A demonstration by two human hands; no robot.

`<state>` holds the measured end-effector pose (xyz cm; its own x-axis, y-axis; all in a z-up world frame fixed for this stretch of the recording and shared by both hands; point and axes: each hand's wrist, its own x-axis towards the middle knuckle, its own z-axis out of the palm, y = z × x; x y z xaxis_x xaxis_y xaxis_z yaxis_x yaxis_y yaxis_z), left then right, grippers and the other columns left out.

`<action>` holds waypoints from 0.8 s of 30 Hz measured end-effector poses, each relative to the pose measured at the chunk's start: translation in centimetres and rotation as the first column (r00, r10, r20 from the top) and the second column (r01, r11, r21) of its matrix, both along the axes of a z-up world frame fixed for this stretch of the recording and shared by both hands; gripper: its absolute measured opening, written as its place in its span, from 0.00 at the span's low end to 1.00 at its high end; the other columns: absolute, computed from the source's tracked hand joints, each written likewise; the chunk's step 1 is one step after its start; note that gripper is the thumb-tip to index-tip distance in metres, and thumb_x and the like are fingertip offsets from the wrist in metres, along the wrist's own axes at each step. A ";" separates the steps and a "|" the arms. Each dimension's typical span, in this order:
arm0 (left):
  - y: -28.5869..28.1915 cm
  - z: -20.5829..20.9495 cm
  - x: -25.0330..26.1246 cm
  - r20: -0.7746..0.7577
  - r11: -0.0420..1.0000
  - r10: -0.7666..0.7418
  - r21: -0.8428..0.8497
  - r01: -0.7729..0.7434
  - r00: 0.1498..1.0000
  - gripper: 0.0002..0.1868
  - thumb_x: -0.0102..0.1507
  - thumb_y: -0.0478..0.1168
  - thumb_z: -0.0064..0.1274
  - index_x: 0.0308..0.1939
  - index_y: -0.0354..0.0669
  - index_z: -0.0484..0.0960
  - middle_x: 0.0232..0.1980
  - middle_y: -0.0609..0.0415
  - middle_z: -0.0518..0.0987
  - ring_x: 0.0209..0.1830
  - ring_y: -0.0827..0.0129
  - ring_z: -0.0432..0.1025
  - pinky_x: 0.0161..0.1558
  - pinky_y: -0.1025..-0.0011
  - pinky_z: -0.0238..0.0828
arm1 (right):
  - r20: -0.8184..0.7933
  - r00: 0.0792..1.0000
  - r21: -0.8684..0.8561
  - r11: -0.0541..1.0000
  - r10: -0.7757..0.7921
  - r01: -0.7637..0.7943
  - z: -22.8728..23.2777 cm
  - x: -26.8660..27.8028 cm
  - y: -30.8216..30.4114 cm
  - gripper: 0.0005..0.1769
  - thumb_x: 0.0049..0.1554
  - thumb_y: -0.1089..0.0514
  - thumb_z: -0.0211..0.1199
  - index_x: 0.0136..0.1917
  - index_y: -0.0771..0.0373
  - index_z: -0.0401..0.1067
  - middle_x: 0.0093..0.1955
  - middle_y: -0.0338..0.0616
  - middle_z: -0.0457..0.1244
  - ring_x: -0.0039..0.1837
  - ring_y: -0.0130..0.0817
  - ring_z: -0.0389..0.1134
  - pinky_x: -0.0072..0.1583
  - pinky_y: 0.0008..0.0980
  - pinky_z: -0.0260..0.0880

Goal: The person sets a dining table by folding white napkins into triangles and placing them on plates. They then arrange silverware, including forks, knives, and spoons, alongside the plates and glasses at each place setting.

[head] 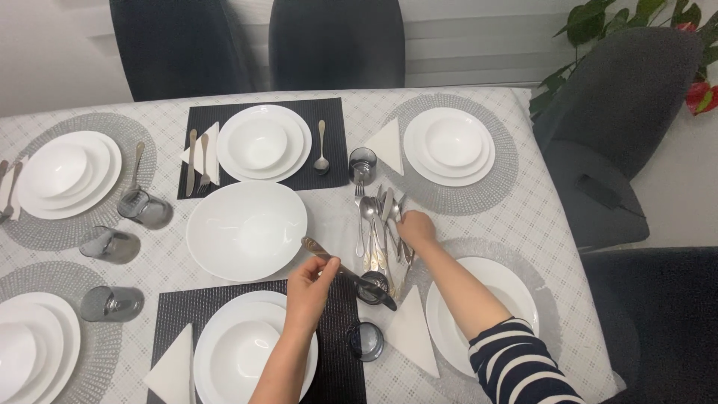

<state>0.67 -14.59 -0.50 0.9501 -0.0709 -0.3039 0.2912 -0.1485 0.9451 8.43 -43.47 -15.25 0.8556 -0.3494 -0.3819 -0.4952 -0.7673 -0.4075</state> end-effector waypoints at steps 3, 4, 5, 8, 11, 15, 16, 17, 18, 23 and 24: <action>-0.2 -2.0 0.6 -0.028 0.999 0.034 -0.004 -0.034 0.999 0.11 0.63 0.43 0.63 0.35 0.37 0.88 0.31 0.50 0.85 0.37 0.68 0.68 0.42 0.71 0.64 | 0.109 0.994 0.059 0.998 0.007 -0.014 0.2 -1.6 -0.1 0.14 0.57 0.59 0.58 0.42 0.72 0.80 0.38 0.61 0.71 0.46 0.55 0.74 0.46 0.44 0.71; -0.3 -2.1 0.6 -0.028 0.999 0.032 -0.004 -0.032 0.999 0.11 0.63 0.43 0.63 0.35 0.37 0.88 0.31 0.50 0.85 0.37 0.68 0.68 0.42 0.71 0.64 | 0.109 0.994 0.059 0.998 0.005 -0.011 1.4 -2.2 0.4 0.14 0.57 0.59 0.58 0.42 0.72 0.80 0.38 0.61 0.71 0.46 0.55 0.74 0.46 0.44 0.71; -0.3 -2.1 0.6 -0.020 1.000 0.026 -0.003 -0.027 0.999 0.11 0.64 0.43 0.63 0.36 0.37 0.88 0.32 0.49 0.85 0.37 0.68 0.69 0.43 0.70 0.64 | 0.097 0.995 0.087 0.996 -0.031 0.023 2.5 -2.8 0.9 0.14 0.58 0.59 0.58 0.46 0.71 0.80 0.41 0.60 0.71 0.49 0.54 0.74 0.49 0.44 0.72; -0.6 -1.6 0.7 -0.017 1.000 0.021 -0.008 -0.021 1.000 0.11 0.64 0.43 0.63 0.35 0.37 0.88 0.32 0.48 0.87 0.37 0.67 0.71 0.43 0.70 0.66 | 0.057 0.997 0.131 0.990 -0.054 0.046 6.6 -4.7 2.6 0.17 0.59 0.57 0.57 0.52 0.71 0.80 0.46 0.61 0.72 0.54 0.55 0.73 0.53 0.46 0.73; -0.9 -1.6 0.6 -0.015 1.000 0.017 -0.021 -0.017 1.000 0.11 0.64 0.43 0.63 0.35 0.37 0.88 0.33 0.48 0.87 0.38 0.67 0.71 0.44 0.70 0.66 | 0.030 0.999 0.106 0.994 -0.021 0.018 7.1 -5.4 3.4 0.18 0.59 0.54 0.57 0.52 0.69 0.80 0.48 0.60 0.72 0.56 0.57 0.73 0.56 0.49 0.72; -1.3 -2.6 1.3 -0.035 0.999 -0.018 0.030 0.019 0.999 0.10 0.64 0.43 0.62 0.36 0.40 0.89 0.35 0.49 0.88 0.41 0.65 0.73 0.49 0.68 0.66 | 0.083 0.996 0.075 0.997 -0.035 0.029 2.8 -4.4 2.5 0.17 0.58 0.50 0.59 0.46 0.64 0.81 0.36 0.50 0.72 0.36 0.41 0.74 0.43 0.37 0.74; -1.5 -2.0 1.4 -0.034 0.999 -0.018 0.030 0.019 0.999 0.10 0.64 0.43 0.62 0.36 0.40 0.89 0.35 0.49 0.88 0.41 0.65 0.73 0.49 0.68 0.66 | 0.084 0.996 0.075 0.997 -0.035 0.029 3.0 -4.5 2.4 0.17 0.58 0.50 0.59 0.46 0.64 0.81 0.36 0.50 0.72 0.36 0.41 0.74 0.43 0.37 0.74; -1.7 -1.5 1.5 -0.037 0.999 -0.021 0.032 0.022 0.999 0.10 0.64 0.43 0.62 0.37 0.40 0.89 0.35 0.49 0.88 0.41 0.66 0.72 0.48 0.68 0.66 | 0.075 0.997 0.030 1.000 -0.007 0.005 3.3 -4.6 2.2 0.17 0.58 0.49 0.58 0.47 0.63 0.82 0.40 0.50 0.73 0.45 0.47 0.74 0.50 0.42 0.72; -1.8 -1.0 1.7 -0.041 0.999 -0.022 0.035 0.024 0.999 0.09 0.64 0.43 0.62 0.37 0.41 0.89 0.36 0.50 0.88 0.41 0.67 0.71 0.48 0.68 0.66 | 0.064 0.998 -0.015 1.000 0.021 -0.020 3.5 -4.7 2.1 0.18 0.58 0.49 0.58 0.49 0.61 0.82 0.45 0.51 0.74 0.54 0.54 0.74 0.56 0.47 0.71; -2.7 -1.1 2.7 -0.032 0.994 -0.076 0.070 0.078 0.997 0.09 0.63 0.45 0.63 0.36 0.44 0.90 0.34 0.52 0.88 0.40 0.67 0.74 0.47 0.69 0.68 | 0.167 0.985 0.197 0.980 -0.045 0.012 9.2 -5.9 2.7 0.17 0.60 0.50 0.61 0.55 0.61 0.81 0.53 0.53 0.73 0.62 0.56 0.71 0.63 0.49 0.67; -3.0 -1.6 2.9 -0.040 0.992 -0.097 0.074 0.100 0.994 0.09 0.62 0.46 0.63 0.36 0.45 0.90 0.35 0.53 0.88 0.41 0.66 0.75 0.48 0.68 0.69 | 0.218 0.971 0.369 0.929 -0.101 0.014 10.6 -6.1 2.7 0.18 0.59 0.51 0.63 0.57 0.63 0.80 0.57 0.57 0.72 0.64 0.61 0.69 0.65 0.53 0.67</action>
<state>3.59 -17.58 -2.12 0.9277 -0.1389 -0.3464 0.3058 -0.2491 0.9189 2.31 -40.77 -4.62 0.9173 -0.2760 -0.2869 -0.3934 -0.5183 -0.7593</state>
